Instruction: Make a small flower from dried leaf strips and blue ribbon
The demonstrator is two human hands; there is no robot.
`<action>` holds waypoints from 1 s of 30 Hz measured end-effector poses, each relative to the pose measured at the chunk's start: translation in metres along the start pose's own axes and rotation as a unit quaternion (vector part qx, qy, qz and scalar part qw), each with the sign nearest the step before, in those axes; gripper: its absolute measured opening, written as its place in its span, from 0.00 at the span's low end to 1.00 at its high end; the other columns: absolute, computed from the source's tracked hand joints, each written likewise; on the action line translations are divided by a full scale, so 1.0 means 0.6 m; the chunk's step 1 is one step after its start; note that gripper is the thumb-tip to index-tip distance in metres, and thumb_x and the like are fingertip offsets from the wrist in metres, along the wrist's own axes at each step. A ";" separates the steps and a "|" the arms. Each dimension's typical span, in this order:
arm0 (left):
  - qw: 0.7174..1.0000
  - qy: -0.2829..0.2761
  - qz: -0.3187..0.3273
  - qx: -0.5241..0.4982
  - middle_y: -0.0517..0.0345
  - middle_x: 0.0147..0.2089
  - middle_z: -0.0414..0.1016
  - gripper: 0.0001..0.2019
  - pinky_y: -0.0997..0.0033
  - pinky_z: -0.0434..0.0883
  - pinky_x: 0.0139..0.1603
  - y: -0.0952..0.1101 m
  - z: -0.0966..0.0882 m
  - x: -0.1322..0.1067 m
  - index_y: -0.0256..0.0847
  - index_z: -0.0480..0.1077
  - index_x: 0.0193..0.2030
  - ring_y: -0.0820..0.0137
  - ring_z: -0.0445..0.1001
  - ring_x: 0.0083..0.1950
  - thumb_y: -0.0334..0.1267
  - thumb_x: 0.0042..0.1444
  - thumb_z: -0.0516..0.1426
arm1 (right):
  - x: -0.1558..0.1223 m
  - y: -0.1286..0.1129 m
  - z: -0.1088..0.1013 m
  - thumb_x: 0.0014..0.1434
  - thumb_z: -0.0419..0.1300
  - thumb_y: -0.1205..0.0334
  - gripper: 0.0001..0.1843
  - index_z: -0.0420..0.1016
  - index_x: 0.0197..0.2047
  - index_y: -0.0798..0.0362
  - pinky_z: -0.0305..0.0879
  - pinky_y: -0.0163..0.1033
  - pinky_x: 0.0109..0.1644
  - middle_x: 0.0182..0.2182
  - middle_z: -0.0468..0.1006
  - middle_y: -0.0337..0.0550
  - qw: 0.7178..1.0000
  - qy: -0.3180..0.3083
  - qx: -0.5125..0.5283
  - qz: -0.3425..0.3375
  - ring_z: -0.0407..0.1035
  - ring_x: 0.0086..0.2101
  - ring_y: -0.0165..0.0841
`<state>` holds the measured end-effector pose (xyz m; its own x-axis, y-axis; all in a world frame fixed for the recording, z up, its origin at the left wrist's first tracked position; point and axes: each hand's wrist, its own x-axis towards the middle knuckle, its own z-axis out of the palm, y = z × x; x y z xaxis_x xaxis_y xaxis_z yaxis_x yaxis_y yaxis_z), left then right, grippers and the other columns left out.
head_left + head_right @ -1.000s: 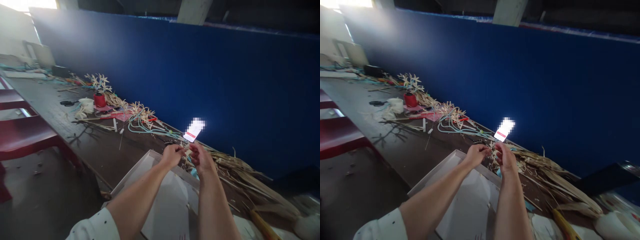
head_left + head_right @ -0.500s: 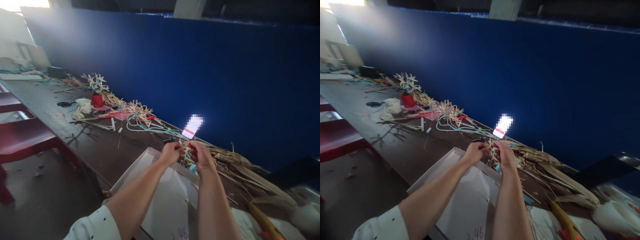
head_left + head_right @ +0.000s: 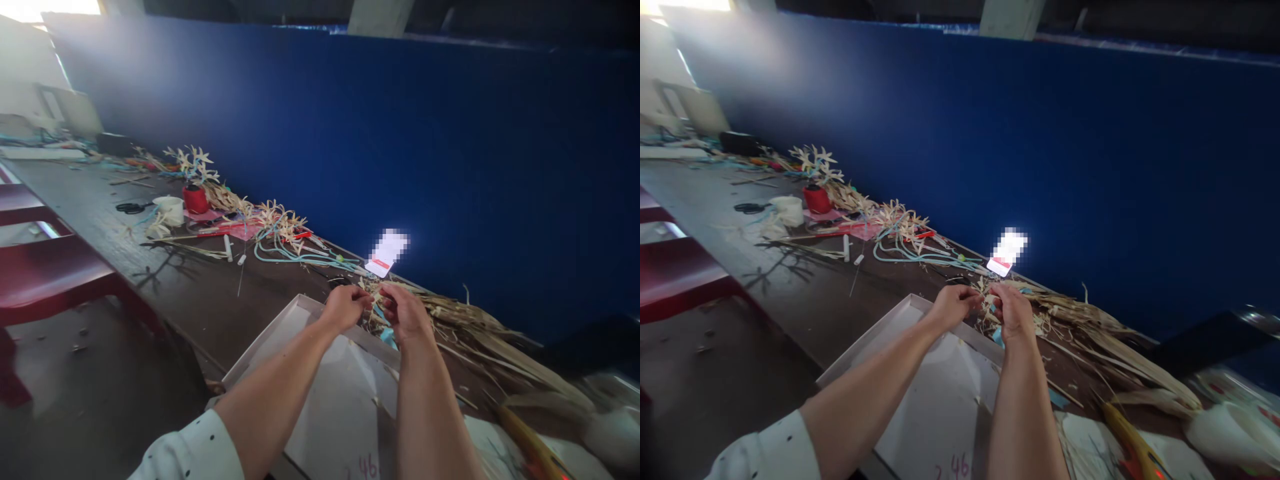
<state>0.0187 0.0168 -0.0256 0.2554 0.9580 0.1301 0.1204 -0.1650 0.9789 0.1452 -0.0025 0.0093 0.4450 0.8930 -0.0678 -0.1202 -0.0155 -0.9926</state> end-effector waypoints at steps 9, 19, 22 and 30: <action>1.000 0.006 0.014 -0.001 0.58 0.29 0.77 0.13 0.76 0.62 0.29 -0.002 0.000 0.000 0.37 0.75 0.33 0.75 0.68 0.27 0.44 0.50 0.56 | -0.001 0.002 0.000 0.34 0.69 0.59 0.13 0.77 0.26 0.54 0.49 0.26 0.14 0.23 0.73 0.36 1.000 0.008 0.012 -0.015 0.58 0.18 0.21; 1.000 0.010 0.009 0.003 0.58 0.29 0.77 0.12 0.77 0.63 0.29 -0.001 0.001 -0.001 0.38 0.75 0.33 0.74 0.69 0.28 0.43 0.50 0.56 | -0.002 0.002 -0.001 0.33 0.70 0.59 0.14 0.78 0.27 0.56 0.50 0.25 0.15 0.24 0.73 0.38 1.000 0.005 0.016 -0.017 0.57 0.19 0.20; 1.000 0.008 0.013 0.009 0.58 0.28 0.76 0.12 0.77 0.63 0.29 -0.001 0.001 0.000 0.37 0.75 0.33 0.74 0.69 0.27 0.44 0.51 0.56 | 0.001 0.004 -0.003 0.33 0.70 0.59 0.15 0.79 0.28 0.56 0.50 0.24 0.15 0.24 0.74 0.39 1.000 0.002 0.018 -0.021 0.58 0.20 0.20; 1.000 0.012 0.006 0.020 0.58 0.28 0.76 0.12 0.77 0.61 0.28 0.002 -0.001 -0.001 0.38 0.76 0.31 0.74 0.68 0.27 0.43 0.50 0.55 | -0.008 -0.003 0.001 0.34 0.70 0.59 0.15 0.78 0.28 0.56 0.52 0.24 0.15 0.25 0.75 0.39 1.000 0.015 0.018 -0.003 0.59 0.19 0.20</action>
<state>0.0178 0.0160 -0.0243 0.2335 0.9614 0.1455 0.1557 -0.1846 0.9704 0.1429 -0.0064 0.0114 0.4722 0.8791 -0.0650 -0.1495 0.0072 -0.9887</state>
